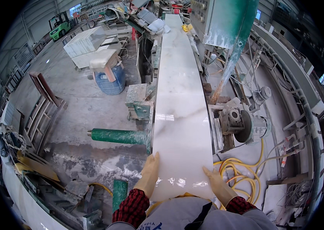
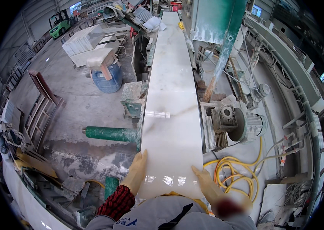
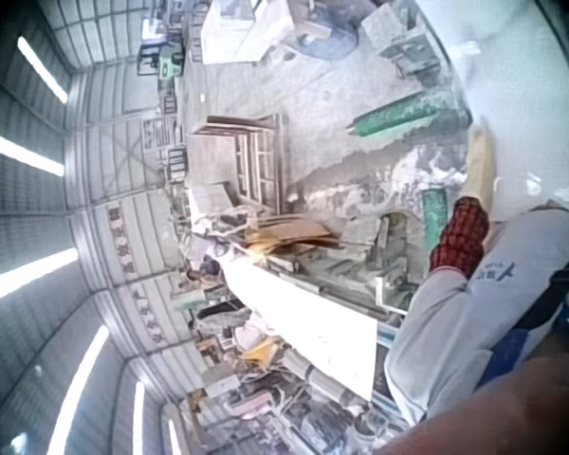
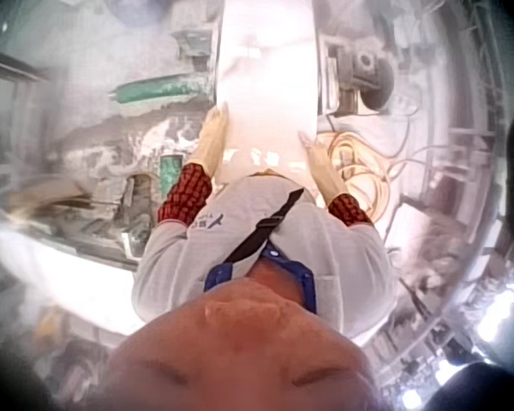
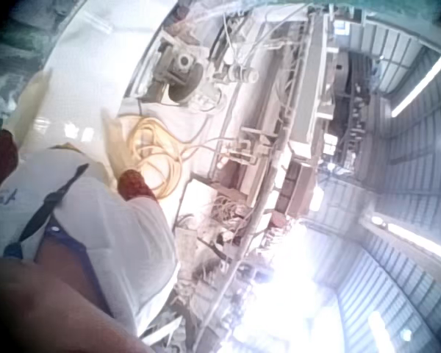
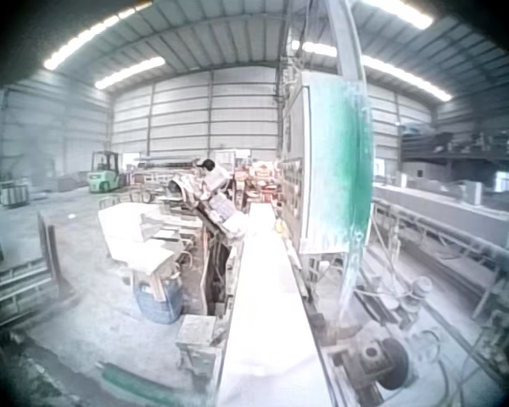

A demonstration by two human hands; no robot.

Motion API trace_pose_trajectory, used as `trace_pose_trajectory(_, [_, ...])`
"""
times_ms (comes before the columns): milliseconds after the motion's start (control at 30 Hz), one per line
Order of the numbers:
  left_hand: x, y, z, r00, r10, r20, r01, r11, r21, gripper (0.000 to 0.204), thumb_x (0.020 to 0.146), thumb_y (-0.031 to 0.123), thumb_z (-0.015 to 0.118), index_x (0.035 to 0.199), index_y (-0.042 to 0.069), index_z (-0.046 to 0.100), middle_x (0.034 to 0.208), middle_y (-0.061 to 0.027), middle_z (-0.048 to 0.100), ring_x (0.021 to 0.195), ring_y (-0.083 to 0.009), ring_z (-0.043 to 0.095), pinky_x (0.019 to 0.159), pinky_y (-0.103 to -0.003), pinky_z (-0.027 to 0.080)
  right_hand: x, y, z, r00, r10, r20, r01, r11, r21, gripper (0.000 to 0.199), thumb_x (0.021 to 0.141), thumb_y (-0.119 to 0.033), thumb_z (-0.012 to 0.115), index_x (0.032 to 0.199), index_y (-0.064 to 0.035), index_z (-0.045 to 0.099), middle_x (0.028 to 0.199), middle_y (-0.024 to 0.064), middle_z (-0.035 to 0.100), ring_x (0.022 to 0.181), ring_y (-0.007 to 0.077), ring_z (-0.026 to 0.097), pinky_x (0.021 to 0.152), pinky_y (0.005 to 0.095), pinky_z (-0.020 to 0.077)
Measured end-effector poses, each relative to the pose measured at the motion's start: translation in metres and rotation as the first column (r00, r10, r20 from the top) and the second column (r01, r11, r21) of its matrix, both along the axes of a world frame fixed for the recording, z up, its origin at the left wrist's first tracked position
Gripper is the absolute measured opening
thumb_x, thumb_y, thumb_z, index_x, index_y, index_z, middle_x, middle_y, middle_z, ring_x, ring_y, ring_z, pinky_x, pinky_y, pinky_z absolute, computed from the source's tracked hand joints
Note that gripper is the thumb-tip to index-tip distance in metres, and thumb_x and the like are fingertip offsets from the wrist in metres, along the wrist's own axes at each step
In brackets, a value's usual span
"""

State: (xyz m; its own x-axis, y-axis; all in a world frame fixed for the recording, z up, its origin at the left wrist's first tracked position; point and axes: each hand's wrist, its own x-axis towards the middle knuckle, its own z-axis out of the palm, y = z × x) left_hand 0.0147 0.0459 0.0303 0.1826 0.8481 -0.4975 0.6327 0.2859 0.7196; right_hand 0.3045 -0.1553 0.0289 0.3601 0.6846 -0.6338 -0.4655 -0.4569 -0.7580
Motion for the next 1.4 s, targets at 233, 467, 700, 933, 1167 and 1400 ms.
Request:
trace_pose_trajectory(233, [0.006, 0.009, 0.004, 0.995, -0.014, -0.096, 0.012, 1.0, -0.023, 0.086, 0.122, 0.078, 0.033, 0.175, 0.015, 0.059, 0.18, -0.0186, 0.061, 0.165, -0.0444, 0.058, 0.136, -0.057, 0.043, 0.006, 0.006, -0.004, 1.0, 0.02, 0.018, -0.02, 0.999, -0.046, 0.063, 0.119, -0.037, 0.083, 0.166, 0.0014, 0.067, 0.153, 0.0149, 0.08, 0.132, 0.0264, 0.078, 0.112, 0.0431, 0.0645])
trace_pose_trajectory(467, [-0.024, -0.01, -0.01, 0.928, 0.182, 0.324, -0.137, 0.978, -0.157, 0.075, 0.124, 0.065, 0.052, 0.166, 0.005, 0.069, 0.155, -0.0184, 0.079, 0.146, -0.0327, 0.073, 0.127, -0.05, 0.053, 0.014, 0.009, -0.013, 0.998, 0.057, 0.022, -0.057, 0.998, -0.007, 0.063, 0.119, -0.038, 0.082, 0.162, 0.0066, 0.069, 0.148, 0.0173, 0.082, 0.128, 0.0285, 0.08, 0.112, 0.044, 0.0655])
trace_pose_trajectory(700, [-0.11, -0.102, -0.03, 0.705, 0.477, 0.525, 0.094, 0.67, -0.736, 0.069, 0.128, 0.044, 0.063, 0.172, -0.009, 0.058, 0.162, -0.0257, 0.076, 0.142, -0.0373, 0.078, 0.118, -0.055, 0.065, 0.014, 0.017, -0.015, 0.998, 0.032, 0.044, -0.033, 0.999, 0.009, 0.063, 0.118, -0.037, 0.082, 0.16, 0.0088, 0.07, 0.146, 0.0186, 0.083, 0.125, 0.0281, 0.082, 0.108, 0.0428, 0.0674])
trace_pose_trajectory(933, [-0.085, -0.135, -0.036, 0.562, 0.609, 0.559, 0.075, 0.636, -0.768, 0.071, 0.122, 0.054, 0.066, 0.166, -0.002, 0.066, 0.143, -0.0168, 0.086, 0.134, -0.0384, 0.081, 0.115, -0.057, 0.065, 0.017, 0.019, -0.006, 0.989, 0.07, 0.132, -0.064, 0.997, -0.048, 0.067, 0.114, -0.04, 0.087, 0.157, 0.0092, 0.071, 0.142, 0.0213, 0.083, 0.123, 0.0301, 0.083, 0.105, 0.0453, 0.0689])
trace_pose_trajectory(1167, [-0.07, -0.129, -0.017, 0.714, 0.638, 0.289, -0.216, 0.593, -0.775, 0.056, 0.124, 0.045, 0.069, 0.162, 0.003, 0.071, 0.154, -0.0114, 0.08, 0.132, -0.0242, 0.079, 0.104, -0.045, 0.068, 0.037, 0.029, -0.052, 0.799, 0.069, 0.597, -0.091, 0.996, 0.006, 0.068, 0.108, -0.036, 0.088, 0.158, 0.007, 0.069, 0.141, 0.024, 0.081, 0.122, 0.0385, 0.08, 0.106, 0.0533, 0.066])
trace_pose_trajectory(1400, [-0.057, -0.125, -0.073, 0.536, 0.562, 0.629, -0.1, 0.783, -0.614, 0.055, 0.119, 0.05, 0.075, 0.155, 0.008, 0.077, 0.141, -0.0104, 0.086, 0.12, -0.0307, 0.08, 0.106, -0.053, 0.065, -0.029, -0.005, -0.071, -0.082, 0.032, 0.996, -0.867, 0.491, -0.087, 0.105, 0.115, -0.06, 0.076, 0.19, 0.001, 0.035, 0.19, 0.0345, 0.042, 0.179, 0.0559, 0.033, 0.15, 0.0579, 0.0277])
